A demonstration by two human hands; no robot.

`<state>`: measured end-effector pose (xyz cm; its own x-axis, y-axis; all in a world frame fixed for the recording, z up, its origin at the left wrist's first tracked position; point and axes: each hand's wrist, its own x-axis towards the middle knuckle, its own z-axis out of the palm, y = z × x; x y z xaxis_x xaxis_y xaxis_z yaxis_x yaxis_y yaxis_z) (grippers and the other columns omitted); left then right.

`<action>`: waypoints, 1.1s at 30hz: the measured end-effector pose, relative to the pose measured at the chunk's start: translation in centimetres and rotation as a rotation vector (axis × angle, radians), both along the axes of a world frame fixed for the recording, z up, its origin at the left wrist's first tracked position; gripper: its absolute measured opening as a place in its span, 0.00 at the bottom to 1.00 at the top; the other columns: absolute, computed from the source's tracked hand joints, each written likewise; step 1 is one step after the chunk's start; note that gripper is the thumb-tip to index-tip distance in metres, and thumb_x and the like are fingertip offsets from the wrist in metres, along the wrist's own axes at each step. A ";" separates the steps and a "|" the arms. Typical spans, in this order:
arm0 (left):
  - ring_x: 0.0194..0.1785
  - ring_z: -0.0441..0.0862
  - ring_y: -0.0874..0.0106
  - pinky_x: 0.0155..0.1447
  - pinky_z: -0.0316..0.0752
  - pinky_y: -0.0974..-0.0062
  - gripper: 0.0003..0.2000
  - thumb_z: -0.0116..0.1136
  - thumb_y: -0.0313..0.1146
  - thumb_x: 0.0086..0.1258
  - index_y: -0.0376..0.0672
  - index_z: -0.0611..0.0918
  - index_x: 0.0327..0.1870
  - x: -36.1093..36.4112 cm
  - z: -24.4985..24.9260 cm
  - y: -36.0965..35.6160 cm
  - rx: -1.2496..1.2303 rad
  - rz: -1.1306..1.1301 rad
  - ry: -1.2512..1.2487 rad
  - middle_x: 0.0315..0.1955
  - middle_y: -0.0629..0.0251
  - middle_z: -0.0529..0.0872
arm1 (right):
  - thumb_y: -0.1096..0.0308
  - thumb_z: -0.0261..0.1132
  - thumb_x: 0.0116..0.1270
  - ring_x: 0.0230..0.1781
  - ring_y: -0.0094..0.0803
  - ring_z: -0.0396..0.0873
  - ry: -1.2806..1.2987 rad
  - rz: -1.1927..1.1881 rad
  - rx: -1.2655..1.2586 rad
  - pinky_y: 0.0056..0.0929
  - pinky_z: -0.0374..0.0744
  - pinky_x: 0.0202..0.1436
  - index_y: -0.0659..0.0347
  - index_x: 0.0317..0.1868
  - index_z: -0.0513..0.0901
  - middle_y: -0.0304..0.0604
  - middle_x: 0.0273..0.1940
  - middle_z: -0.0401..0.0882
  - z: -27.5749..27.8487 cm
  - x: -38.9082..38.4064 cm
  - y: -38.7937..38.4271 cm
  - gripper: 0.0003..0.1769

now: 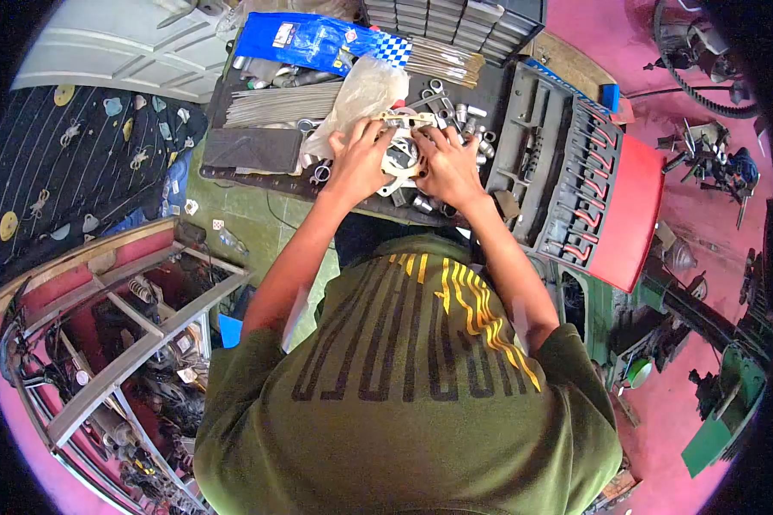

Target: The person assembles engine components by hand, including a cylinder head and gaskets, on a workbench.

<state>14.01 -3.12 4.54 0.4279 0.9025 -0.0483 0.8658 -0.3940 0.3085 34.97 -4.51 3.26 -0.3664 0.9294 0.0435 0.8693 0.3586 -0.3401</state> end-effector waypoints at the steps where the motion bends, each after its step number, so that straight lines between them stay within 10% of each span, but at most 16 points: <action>1: 0.77 0.66 0.65 0.67 0.59 0.41 0.44 0.85 0.41 0.45 0.49 0.80 0.70 0.2 0.2 0.1 0.007 -0.003 0.000 0.67 0.67 0.77 | 0.60 0.80 0.44 0.66 0.40 0.74 0.000 -0.003 0.007 0.69 0.68 0.64 0.50 0.70 0.79 0.37 0.66 0.79 0.1 0.1 -0.1 0.46; 15: 0.83 0.59 0.62 0.68 0.57 0.37 0.43 0.82 0.43 0.49 0.51 0.78 0.72 4.5 5.1 6.1 0.219 -0.131 0.007 0.71 0.67 0.75 | 0.59 0.82 0.42 0.62 0.38 0.74 -0.166 -0.155 0.290 0.66 0.65 0.67 0.52 0.68 0.80 0.37 0.58 0.78 7.4 4.0 3.1 0.46; 33: 0.81 0.62 0.68 0.65 0.56 0.38 0.38 0.78 0.51 0.53 0.53 0.82 0.69 12.8 28.7 19.4 1.043 -0.329 -0.075 0.67 0.72 0.78 | 0.57 0.82 0.40 0.63 0.38 0.75 -0.365 -0.302 0.973 0.78 0.57 0.77 0.57 0.71 0.78 0.37 0.64 0.78 30.3 12.7 11.7 0.51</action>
